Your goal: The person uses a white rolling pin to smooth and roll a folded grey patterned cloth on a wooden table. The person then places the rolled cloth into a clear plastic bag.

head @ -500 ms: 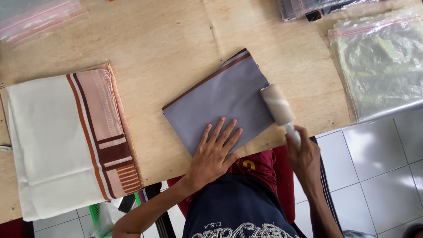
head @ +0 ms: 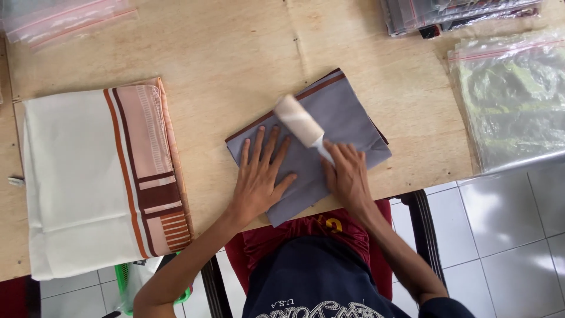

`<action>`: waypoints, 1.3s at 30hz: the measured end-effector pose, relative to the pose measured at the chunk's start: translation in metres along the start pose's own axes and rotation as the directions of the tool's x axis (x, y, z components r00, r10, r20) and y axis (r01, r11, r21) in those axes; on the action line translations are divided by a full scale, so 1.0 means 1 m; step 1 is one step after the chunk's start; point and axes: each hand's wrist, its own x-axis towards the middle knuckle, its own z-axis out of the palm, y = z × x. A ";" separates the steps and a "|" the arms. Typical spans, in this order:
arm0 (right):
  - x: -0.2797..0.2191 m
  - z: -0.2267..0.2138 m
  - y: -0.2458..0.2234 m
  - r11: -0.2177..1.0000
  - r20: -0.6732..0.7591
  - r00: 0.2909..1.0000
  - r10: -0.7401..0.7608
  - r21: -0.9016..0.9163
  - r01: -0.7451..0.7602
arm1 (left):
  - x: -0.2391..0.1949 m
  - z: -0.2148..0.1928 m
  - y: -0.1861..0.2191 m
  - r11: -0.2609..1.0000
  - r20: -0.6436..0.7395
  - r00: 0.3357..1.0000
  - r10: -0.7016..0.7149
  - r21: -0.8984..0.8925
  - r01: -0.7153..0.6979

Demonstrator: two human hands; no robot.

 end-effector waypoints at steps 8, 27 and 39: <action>0.059 -0.031 0.062 0.987 -0.113 0.986 0.120 -0.091 -0.130 | -0.001 0.000 -0.002 1.000 0.033 0.999 -0.012 -0.003 0.012; 0.133 -0.047 0.118 0.984 -0.163 0.986 -0.038 0.165 0.065 | 0.010 0.003 -0.029 0.997 -0.020 0.997 -0.080 0.023 0.080; 0.248 -0.012 0.153 0.913 -0.077 0.955 -0.286 -0.323 0.248 | 0.046 -0.009 -0.094 0.932 0.150 0.931 -0.332 -0.103 0.349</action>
